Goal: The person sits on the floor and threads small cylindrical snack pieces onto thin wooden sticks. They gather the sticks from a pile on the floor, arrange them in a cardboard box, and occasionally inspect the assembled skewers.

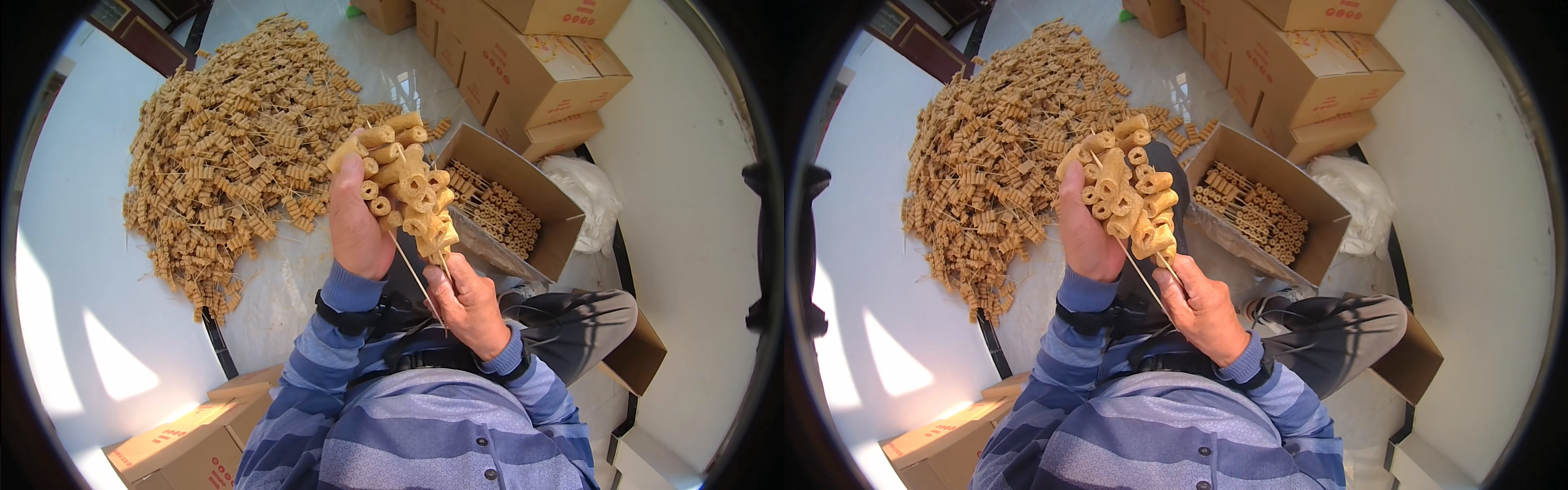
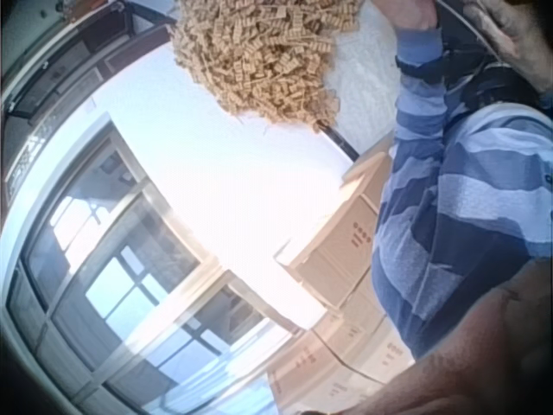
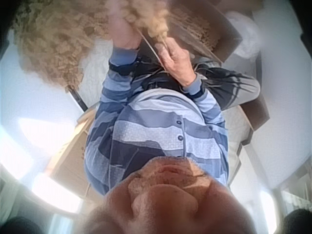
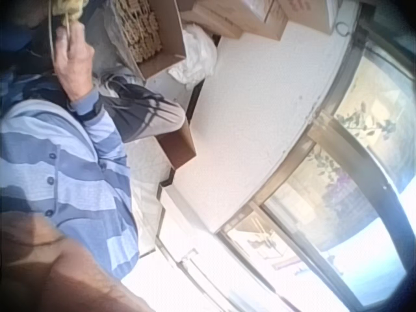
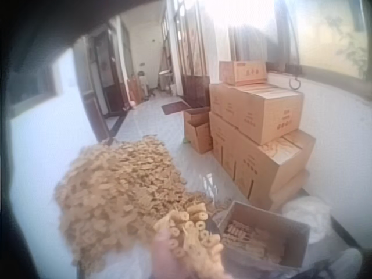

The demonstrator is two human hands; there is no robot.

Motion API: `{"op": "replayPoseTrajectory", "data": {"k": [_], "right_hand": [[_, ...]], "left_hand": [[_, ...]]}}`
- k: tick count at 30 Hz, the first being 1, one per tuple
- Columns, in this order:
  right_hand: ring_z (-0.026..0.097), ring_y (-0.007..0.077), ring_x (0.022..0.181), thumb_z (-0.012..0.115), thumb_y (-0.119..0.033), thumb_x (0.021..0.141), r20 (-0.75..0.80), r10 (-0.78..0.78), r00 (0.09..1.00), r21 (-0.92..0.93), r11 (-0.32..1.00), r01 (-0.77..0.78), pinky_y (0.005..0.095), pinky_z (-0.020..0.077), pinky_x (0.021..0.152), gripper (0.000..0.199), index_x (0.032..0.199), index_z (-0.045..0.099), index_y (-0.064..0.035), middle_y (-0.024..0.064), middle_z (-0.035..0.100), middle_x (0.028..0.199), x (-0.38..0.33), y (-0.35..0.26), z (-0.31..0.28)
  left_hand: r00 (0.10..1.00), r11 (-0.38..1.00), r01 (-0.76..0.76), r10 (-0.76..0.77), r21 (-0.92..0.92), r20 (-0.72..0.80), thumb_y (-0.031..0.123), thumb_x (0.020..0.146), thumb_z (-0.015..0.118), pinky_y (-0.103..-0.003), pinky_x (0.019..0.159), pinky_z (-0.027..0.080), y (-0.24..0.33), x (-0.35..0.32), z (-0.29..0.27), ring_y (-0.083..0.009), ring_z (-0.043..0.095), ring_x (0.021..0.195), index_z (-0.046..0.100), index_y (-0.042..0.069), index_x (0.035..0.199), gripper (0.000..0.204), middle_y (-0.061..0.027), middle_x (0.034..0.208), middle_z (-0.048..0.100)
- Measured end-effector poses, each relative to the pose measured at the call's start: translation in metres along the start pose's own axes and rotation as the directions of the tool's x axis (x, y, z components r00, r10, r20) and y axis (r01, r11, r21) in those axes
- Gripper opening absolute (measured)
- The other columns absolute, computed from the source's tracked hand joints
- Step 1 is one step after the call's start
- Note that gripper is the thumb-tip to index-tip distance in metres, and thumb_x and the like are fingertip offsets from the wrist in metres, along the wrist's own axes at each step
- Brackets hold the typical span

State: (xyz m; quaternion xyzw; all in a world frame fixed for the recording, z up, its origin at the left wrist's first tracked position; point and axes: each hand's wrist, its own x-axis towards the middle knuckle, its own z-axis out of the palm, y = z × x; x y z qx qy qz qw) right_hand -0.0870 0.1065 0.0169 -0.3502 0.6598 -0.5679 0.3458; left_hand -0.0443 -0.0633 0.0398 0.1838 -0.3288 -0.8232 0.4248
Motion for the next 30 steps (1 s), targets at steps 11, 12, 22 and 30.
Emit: {"op": "replayPoseTrajectory", "data": {"k": [11,12,22,30], "right_hand": [[0.046,0.0063,0.049,0.050,-0.021,0.107,0.193,0.154,0.969,0.376,0.901,-0.217,0.0261,0.0538,0.060,0.030,0.126,0.053,0.0013,-0.0003,0.051,0.066,0.002,0.001,-0.005],[0.046,0.0054,0.049,0.051,-0.021,0.107,0.164,0.175,0.971,0.413,0.881,-0.229,0.0244,0.0494,0.056,0.028,0.126,0.055,-0.0002,-0.0013,0.051,0.066,0.003,0.000,-0.004],[0.044,0.0060,0.048,0.048,-0.027,0.109,0.165,0.199,0.966,0.312,0.918,-0.243,0.0223,0.0449,0.053,0.034,0.128,0.055,-0.0002,-0.0017,0.048,0.060,0.002,-0.002,-0.005],[0.048,0.0081,0.052,0.043,-0.030,0.110,0.286,0.153,0.946,0.399,0.879,-0.263,0.0251,0.0465,0.056,0.038,0.131,0.053,-0.0001,-0.0010,0.049,0.061,0.003,0.002,-0.010]], "left_hand": [[0.999,0.998,0.035,-0.036,-0.046,-0.010,0.034,0.106,0.045,-0.038,0.093,0.055,-0.005,0.004,-0.003,-0.0228,0.066,0.107,0.053,0.000,0.132,0.043,-0.0125,0.123,0.064],[0.999,0.997,0.028,-0.030,-0.069,-0.027,0.036,0.106,0.043,-0.039,0.095,0.054,-0.005,0.004,-0.001,-0.0238,0.066,0.109,0.052,0.002,0.133,0.045,-0.0123,0.124,0.064],[1.000,0.996,-0.026,0.026,-0.087,-0.010,0.038,0.106,0.043,-0.038,0.101,0.051,-0.006,0.000,0.008,-0.0234,0.063,0.113,0.051,0.002,0.136,0.048,-0.0112,0.128,0.063],[0.998,0.985,0.066,-0.062,-0.159,0.027,0.049,0.103,0.042,-0.043,0.101,0.051,-0.003,0.000,0.001,-0.0270,0.061,0.119,0.051,0.001,0.136,0.059,-0.0138,0.131,0.062]]}}
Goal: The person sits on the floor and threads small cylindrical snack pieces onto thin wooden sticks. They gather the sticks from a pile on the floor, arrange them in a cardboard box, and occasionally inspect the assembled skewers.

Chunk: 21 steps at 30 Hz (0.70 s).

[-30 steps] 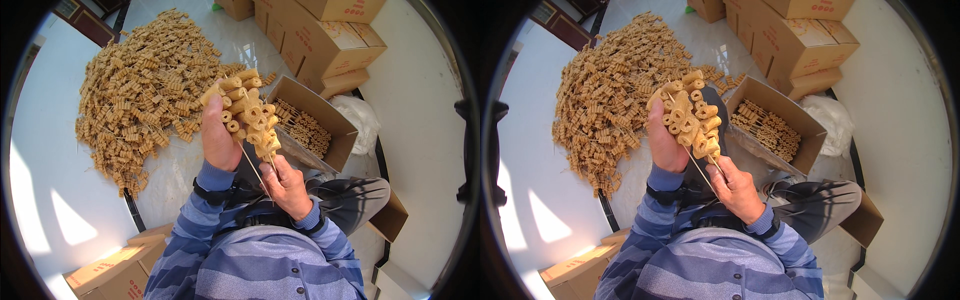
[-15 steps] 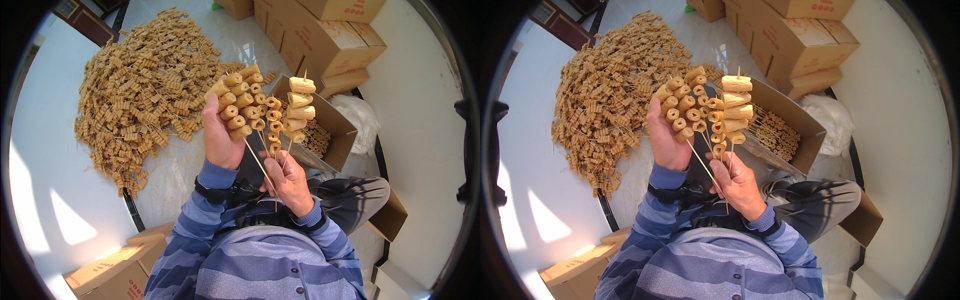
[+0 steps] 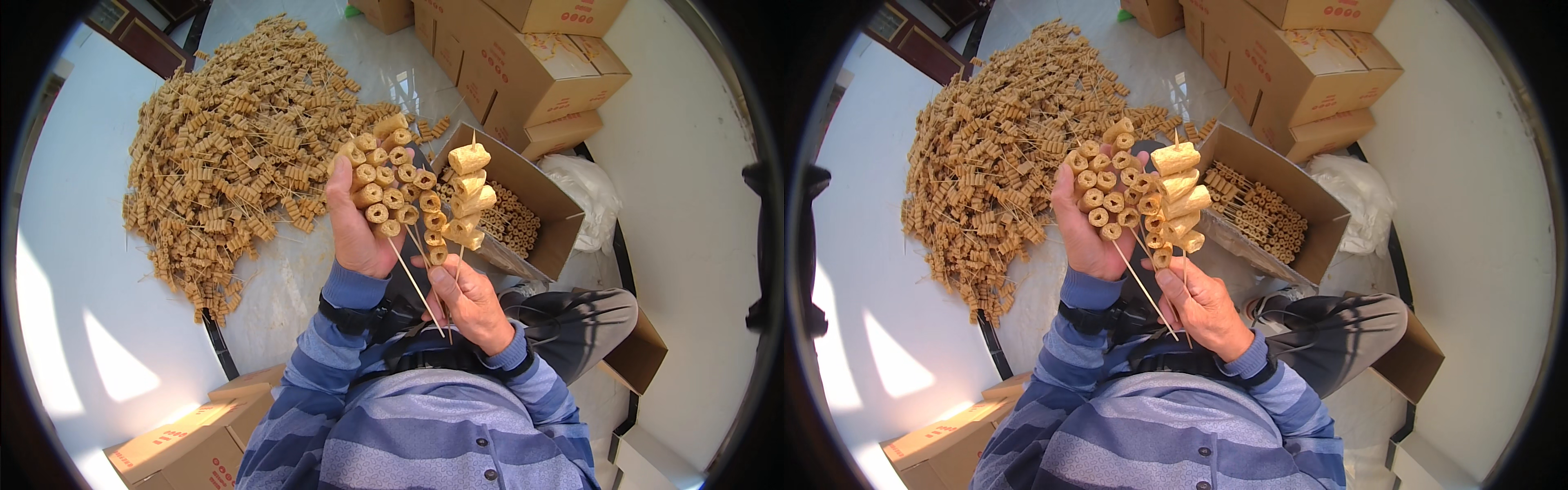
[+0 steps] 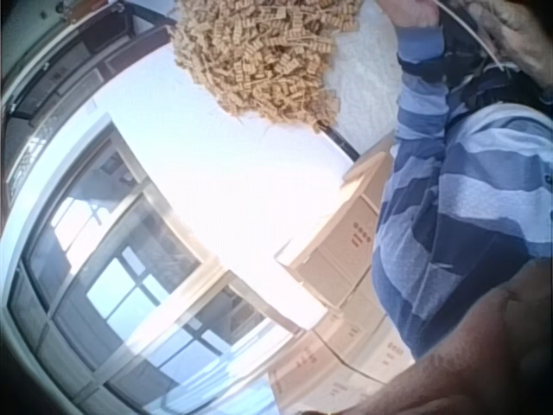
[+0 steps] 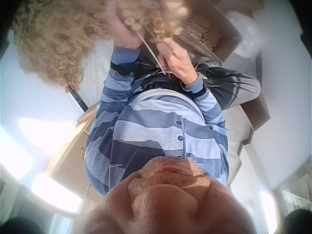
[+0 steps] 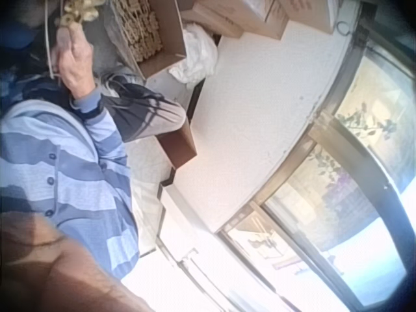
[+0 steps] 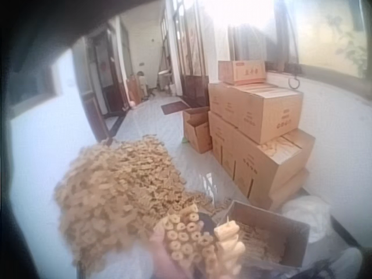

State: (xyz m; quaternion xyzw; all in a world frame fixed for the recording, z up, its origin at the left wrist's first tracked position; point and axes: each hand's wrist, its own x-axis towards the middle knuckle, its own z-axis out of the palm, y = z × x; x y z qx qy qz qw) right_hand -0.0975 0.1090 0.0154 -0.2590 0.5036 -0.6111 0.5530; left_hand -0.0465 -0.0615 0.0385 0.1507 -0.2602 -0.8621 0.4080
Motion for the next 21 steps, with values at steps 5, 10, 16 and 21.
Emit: {"op": "replayPoseTrajectory", "data": {"k": [5,10,16,21], "right_hand": [[0.054,0.0107,0.055,0.041,-0.029,0.110,0.028,0.084,0.996,0.001,0.996,-0.084,0.0256,0.0472,0.058,0.037,0.129,0.053,0.0004,0.0029,0.057,0.067,-0.004,-0.002,-0.006],[0.058,0.0097,0.069,0.041,-0.030,0.111,-0.018,0.001,1.000,-0.032,0.999,-0.001,0.0249,0.0502,0.067,0.037,0.126,0.056,0.0005,0.0041,0.062,0.078,-0.004,0.004,-0.007],[0.062,0.0101,0.079,0.041,-0.028,0.111,-0.085,-0.022,0.996,-0.129,0.992,0.011,0.0257,0.0538,0.078,0.033,0.120,0.056,-0.0005,0.0046,0.066,0.088,-0.012,0.003,-0.018],[0.050,0.0078,0.055,0.040,-0.033,0.111,-0.202,0.018,0.979,-0.243,0.967,-0.068,0.0234,0.0427,0.056,0.035,0.117,0.057,-0.0033,0.0012,0.053,0.062,-0.021,-0.009,-0.028]], "left_hand": [[0.995,0.994,0.101,-0.100,-0.050,0.029,0.052,0.102,0.042,-0.044,0.097,0.053,0.003,0.000,-0.007,-0.0306,0.064,0.111,0.052,0.000,0.135,0.063,-0.0160,0.121,0.065],[0.998,0.996,0.044,-0.046,-0.078,-0.032,0.045,0.102,0.049,-0.038,0.087,0.055,0.002,0.003,-0.015,-0.0264,0.065,0.093,0.055,-0.002,0.125,0.053,-0.0140,0.105,0.066],[1.000,0.998,0.021,-0.021,-0.066,0.002,0.044,0.102,0.049,-0.037,0.082,0.055,0.000,-0.002,-0.020,-0.0253,0.064,0.090,0.056,0.000,0.118,0.047,-0.0125,0.100,0.065],[0.990,0.997,0.065,-0.068,-0.030,-0.121,0.049,0.102,0.049,-0.042,0.086,0.055,0.003,0.000,-0.030,-0.0257,0.062,0.095,0.057,0.003,0.120,0.050,-0.0113,0.105,0.062]]}}
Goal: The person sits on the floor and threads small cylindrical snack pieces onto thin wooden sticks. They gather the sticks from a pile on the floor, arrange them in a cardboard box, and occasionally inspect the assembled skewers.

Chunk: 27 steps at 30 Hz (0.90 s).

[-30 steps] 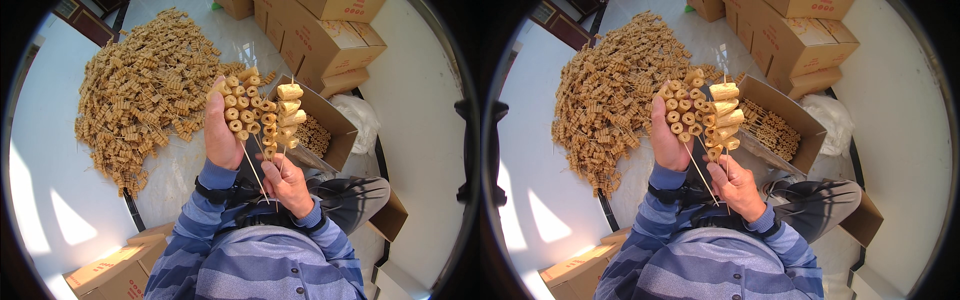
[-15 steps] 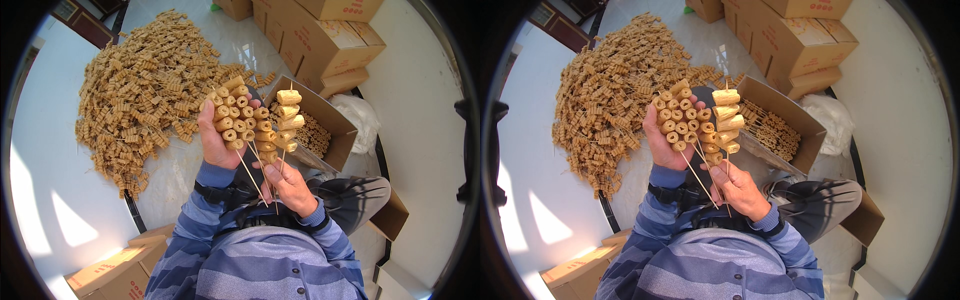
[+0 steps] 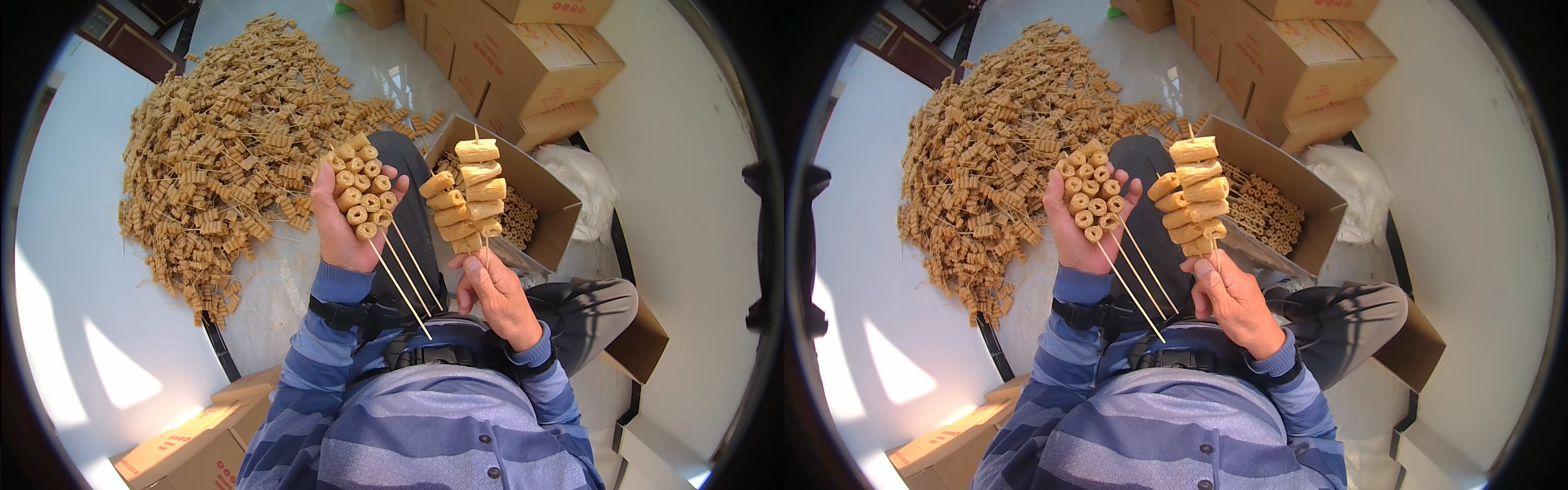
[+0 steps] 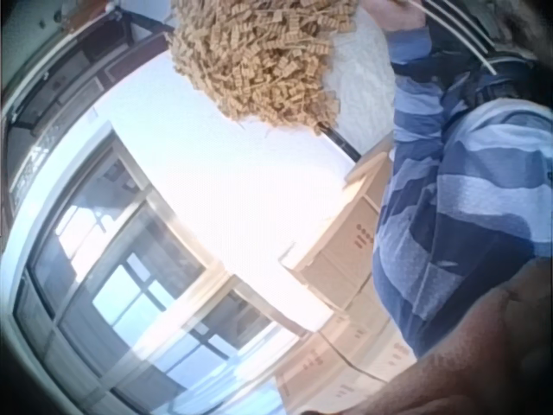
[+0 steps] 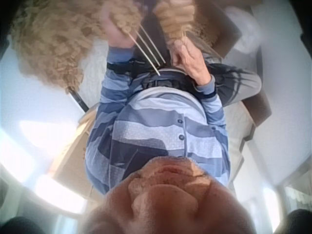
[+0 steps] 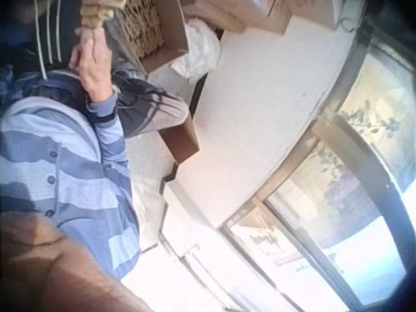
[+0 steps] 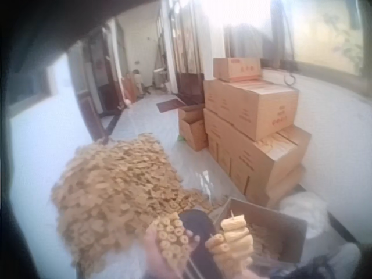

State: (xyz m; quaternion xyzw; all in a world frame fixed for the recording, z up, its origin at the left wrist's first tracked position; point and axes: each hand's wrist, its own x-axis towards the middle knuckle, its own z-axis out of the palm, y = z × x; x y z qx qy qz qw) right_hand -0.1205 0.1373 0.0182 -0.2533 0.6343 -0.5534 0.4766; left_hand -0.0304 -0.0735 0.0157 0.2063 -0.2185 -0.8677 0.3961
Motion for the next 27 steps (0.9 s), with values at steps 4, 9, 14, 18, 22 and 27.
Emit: {"op": "replayPoseTrajectory", "data": {"k": [4,9,14,18,22,27], "right_hand": [[0.044,0.0060,0.050,0.041,-0.034,0.110,-0.131,0.007,0.991,0.071,0.997,0.002,0.0220,0.0385,0.051,0.034,0.114,0.058,-0.0045,-0.0013,0.047,0.058,0.012,-0.013,-0.007],[0.038,0.0035,0.049,0.042,-0.034,0.110,-0.126,-0.080,0.989,0.023,0.996,0.083,0.0196,0.0325,0.047,0.033,0.113,0.058,-0.0057,-0.0048,0.043,0.058,0.028,-0.017,0.008],[0.049,0.0076,0.063,0.047,-0.028,0.109,-0.031,-0.049,0.998,-0.025,0.999,0.048,0.0262,0.0455,0.061,0.026,0.116,0.059,-0.0073,-0.0003,0.051,0.072,0.025,-0.010,0.009],[0.050,0.0085,0.063,0.046,-0.029,0.109,-0.018,-0.086,0.996,-0.048,0.995,0.085,0.0274,0.0464,0.060,0.027,0.119,0.058,-0.0065,0.0012,0.053,0.072,0.025,-0.006,0.007],[0.052,0.0093,0.062,0.045,-0.031,0.109,0.063,-0.001,0.998,-0.029,1.000,0.003,0.0281,0.0471,0.060,0.029,0.120,0.057,-0.0068,0.0018,0.053,0.071,0.024,-0.008,0.003],[0.064,0.0220,0.059,0.046,-0.031,0.108,-0.067,-0.058,0.996,-0.200,0.979,0.043,0.0359,0.0498,0.058,0.027,0.120,0.053,-0.0076,0.0096,0.062,0.068,0.024,-0.001,-0.008]], "left_hand": [[0.978,0.993,0.117,-0.121,0.030,0.170,0.048,0.102,0.049,-0.038,0.087,0.051,-0.002,0.000,-0.004,-0.0248,0.059,0.097,0.055,0.002,0.124,0.052,-0.0125,0.108,0.061],[0.979,0.991,0.128,-0.133,0.040,0.153,0.045,0.103,0.045,-0.035,0.078,0.056,-0.025,-0.018,0.003,-0.0244,0.066,0.093,0.055,-0.003,0.125,0.054,-0.0155,0.107,0.067],[0.978,0.989,0.130,-0.140,0.076,0.152,0.049,0.101,0.047,-0.040,0.090,0.058,-0.031,-0.025,0.011,-0.0287,0.067,0.108,0.050,0.000,0.137,0.061,-0.0157,0.123,0.065],[0.960,0.984,0.177,-0.177,0.018,0.217,0.049,0.100,0.048,-0.047,0.098,0.055,-0.035,-0.028,0.013,-0.0329,0.063,0.119,0.045,0.000,0.143,0.065,-0.0176,0.135,0.058],[0.950,0.979,0.193,-0.203,0.065,0.238,0.048,0.100,0.048,-0.047,0.100,0.053,-0.035,-0.026,0.010,-0.0325,0.063,0.118,0.044,-0.001,0.144,0.066,-0.0184,0.136,0.058],[0.982,0.985,0.159,-0.164,0.064,0.094,0.056,0.099,0.047,-0.046,0.093,0.055,-0.026,-0.017,0.003,-0.0360,0.064,0.110,0.050,0.001,0.138,0.068,-0.0186,0.126,0.062]]}}
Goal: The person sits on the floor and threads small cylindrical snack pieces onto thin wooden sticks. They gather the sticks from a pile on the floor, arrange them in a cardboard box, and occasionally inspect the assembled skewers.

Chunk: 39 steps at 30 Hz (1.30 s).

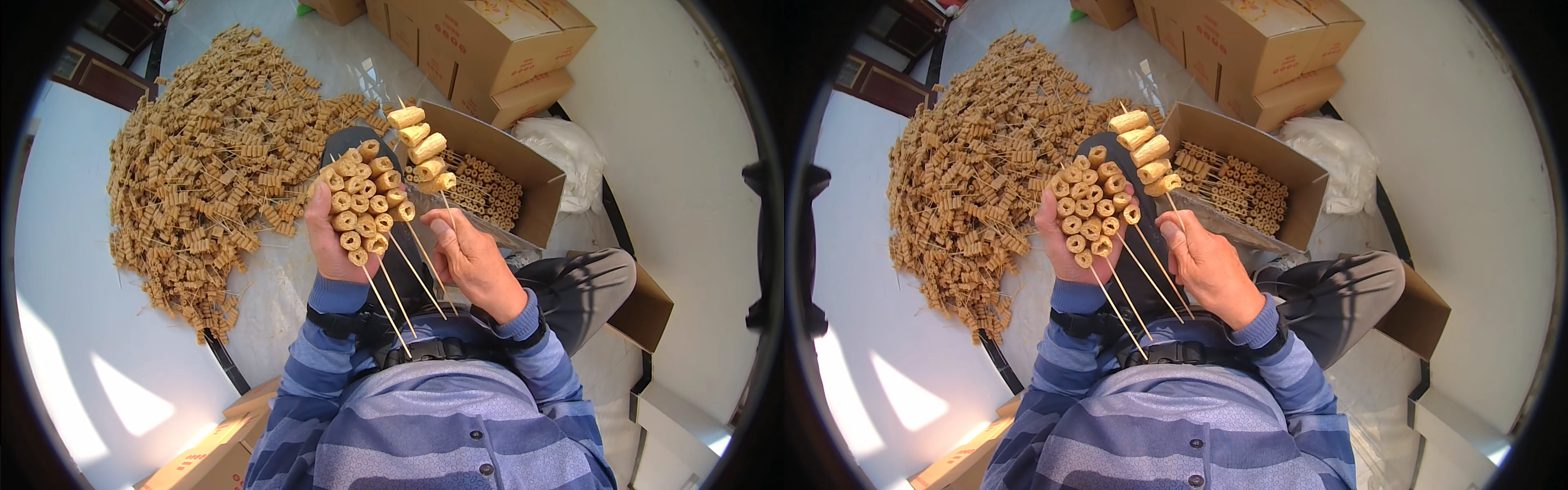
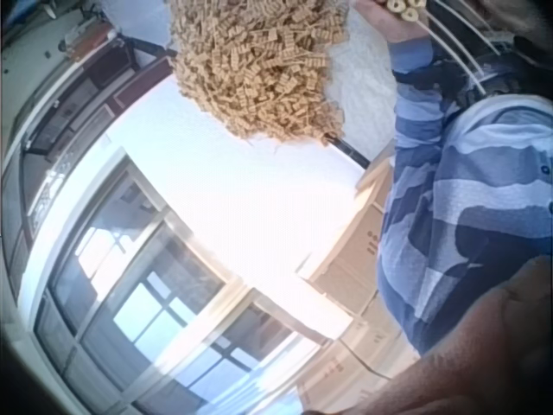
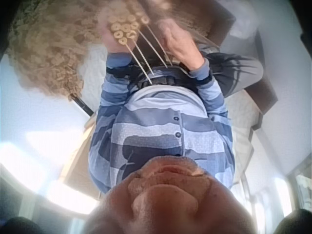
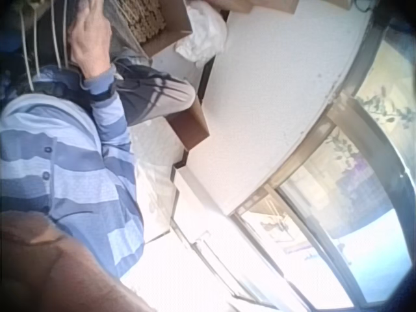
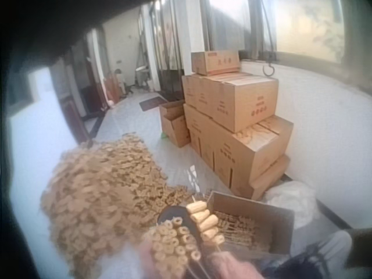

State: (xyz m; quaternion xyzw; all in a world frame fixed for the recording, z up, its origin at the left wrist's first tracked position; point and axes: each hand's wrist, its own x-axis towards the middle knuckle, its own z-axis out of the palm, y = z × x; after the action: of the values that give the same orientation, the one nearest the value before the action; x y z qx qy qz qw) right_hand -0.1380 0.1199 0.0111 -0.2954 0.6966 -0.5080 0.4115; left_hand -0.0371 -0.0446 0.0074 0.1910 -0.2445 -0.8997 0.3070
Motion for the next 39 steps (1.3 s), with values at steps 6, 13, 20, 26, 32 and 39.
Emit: {"op": "replayPoseTrajectory", "data": {"k": [6,13,20,26,32,39], "right_hand": [[0.065,0.0398,0.060,0.050,-0.025,0.105,-0.299,-0.330,0.896,-0.724,0.689,0.012,0.0523,0.0491,0.054,0.016,0.111,0.052,-0.0103,0.0166,0.066,0.066,0.007,0.020,-0.001],[0.066,0.0404,0.067,0.050,-0.027,0.105,-0.121,-0.261,0.958,-0.561,0.814,0.150,0.0511,0.0494,0.058,0.020,0.113,0.052,-0.0087,0.0186,0.066,0.071,-0.003,0.013,0.004],[0.064,0.0427,0.071,0.051,-0.026,0.105,0.048,-0.244,0.969,-0.405,0.881,0.242,0.0523,0.0484,0.062,0.020,0.111,0.051,-0.0074,0.0193,0.066,0.075,-0.006,0.010,-0.002],[0.064,0.0433,0.070,0.051,-0.026,0.104,0.042,-0.193,0.980,-0.541,0.820,0.185,0.0530,0.0480,0.060,0.020,0.108,0.048,-0.0071,0.0203,0.066,0.074,-0.011,0.016,0.000],[0.065,0.0436,0.073,0.052,-0.028,0.104,0.092,-0.138,0.986,-0.546,0.821,0.166,0.0522,0.0506,0.063,0.025,0.112,0.049,-0.0042,0.0213,0.068,0.080,-0.014,0.013,0.001],[0.060,0.0329,0.113,0.076,-0.018,0.084,-0.188,-0.430,0.883,-0.596,0.765,0.245,0.0406,0.0504,0.094,0.060,0.137,0.049,-0.0064,0.0146,0.060,0.125,-0.007,-0.008,-0.002]], "left_hand": [[0.994,0.996,-0.087,0.087,-0.008,0.072,0.056,0.098,0.048,-0.048,0.094,0.053,0.004,-0.001,0.000,-0.0360,0.062,0.112,0.047,-0.004,0.140,0.073,-0.0201,0.124,0.062],[0.994,0.995,-0.100,0.100,-0.023,0.032,0.052,0.099,0.049,-0.053,0.110,0.043,-0.007,0.001,0.003,-0.0363,0.055,0.127,0.046,-0.001,0.143,0.069,-0.0191,0.139,0.056],[0.996,0.998,-0.059,0.061,-0.036,0.066,0.059,0.098,0.045,-0.055,0.113,0.038,-0.007,0.000,-0.001,-0.0381,0.049,0.135,0.042,0.001,0.147,0.076,-0.0205,0.147,0.048],[0.980,0.994,0.104,-0.099,-0.019,0.171,0.068,0.091,0.047,-0.063,0.113,0.036,-0.007,-0.001,-0.005,-0.0474,0.042,0.138,0.036,-0.001,0.151,0.092,-0.0249,0.149,0.045],[0.968,0.988,0.143,-0.126,-0.065,0.219,0.069,0.089,0.050,-0.064,0.114,0.035,-0.009,0.001,-0.014,-0.0491,0.042,0.137,0.036,-0.003,0.150,0.095,-0.0277,0.144,0.049],[0.970,0.986,0.136,-0.113,-0.098,0.216,0.068,0.089,0.050,-0.063,0.114,0.035,-0.011,0.002,-0.019,-0.0488,0.044,0.136,0.038,-0.002,0.149,0.093,-0.0273,0.143,0.050]]}}
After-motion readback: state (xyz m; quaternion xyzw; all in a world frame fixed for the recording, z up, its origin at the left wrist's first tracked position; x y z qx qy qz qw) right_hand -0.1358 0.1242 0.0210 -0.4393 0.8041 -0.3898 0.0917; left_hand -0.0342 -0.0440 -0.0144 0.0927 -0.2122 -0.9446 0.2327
